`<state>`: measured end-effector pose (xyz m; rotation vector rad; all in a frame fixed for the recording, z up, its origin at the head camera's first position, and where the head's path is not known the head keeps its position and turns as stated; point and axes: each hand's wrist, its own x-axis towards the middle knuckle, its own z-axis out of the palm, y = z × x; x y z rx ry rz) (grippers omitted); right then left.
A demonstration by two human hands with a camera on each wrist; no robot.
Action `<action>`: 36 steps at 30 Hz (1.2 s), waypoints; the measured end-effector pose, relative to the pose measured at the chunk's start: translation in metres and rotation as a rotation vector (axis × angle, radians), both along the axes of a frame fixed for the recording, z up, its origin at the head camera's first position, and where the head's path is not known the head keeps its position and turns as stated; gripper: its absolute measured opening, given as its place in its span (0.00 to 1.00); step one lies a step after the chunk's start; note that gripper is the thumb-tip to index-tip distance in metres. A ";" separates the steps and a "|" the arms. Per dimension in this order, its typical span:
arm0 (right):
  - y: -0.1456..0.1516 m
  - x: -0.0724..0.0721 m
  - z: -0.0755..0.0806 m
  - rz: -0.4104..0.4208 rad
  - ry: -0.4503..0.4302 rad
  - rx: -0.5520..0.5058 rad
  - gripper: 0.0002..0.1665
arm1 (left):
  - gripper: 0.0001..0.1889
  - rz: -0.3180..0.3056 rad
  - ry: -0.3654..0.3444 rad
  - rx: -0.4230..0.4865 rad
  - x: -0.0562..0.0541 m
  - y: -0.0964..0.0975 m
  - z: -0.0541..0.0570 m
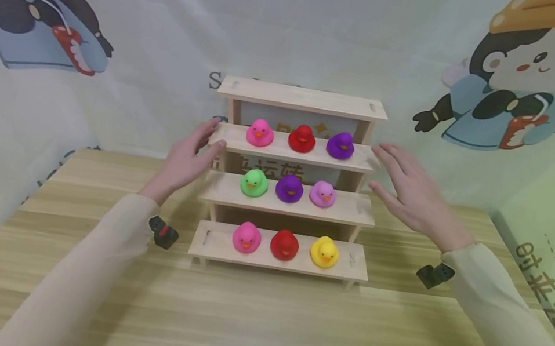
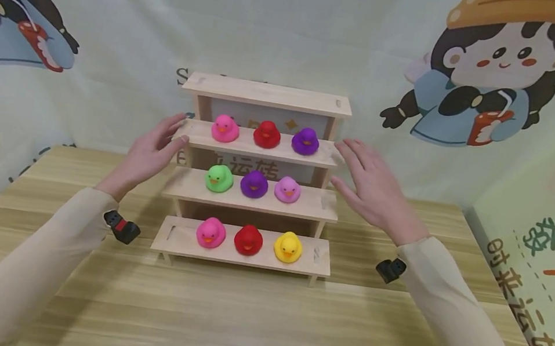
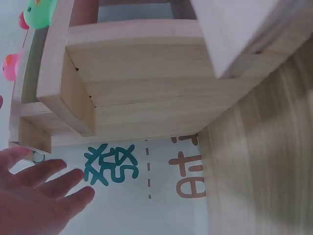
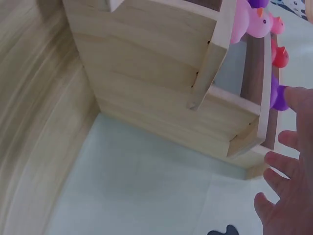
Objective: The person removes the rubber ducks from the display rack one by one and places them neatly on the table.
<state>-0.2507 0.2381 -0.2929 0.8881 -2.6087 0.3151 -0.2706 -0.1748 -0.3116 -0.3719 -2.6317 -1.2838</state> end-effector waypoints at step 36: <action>-0.055 -0.027 0.012 0.138 -0.144 -0.442 0.22 | 0.25 -0.013 -0.228 0.358 -0.013 0.006 -0.015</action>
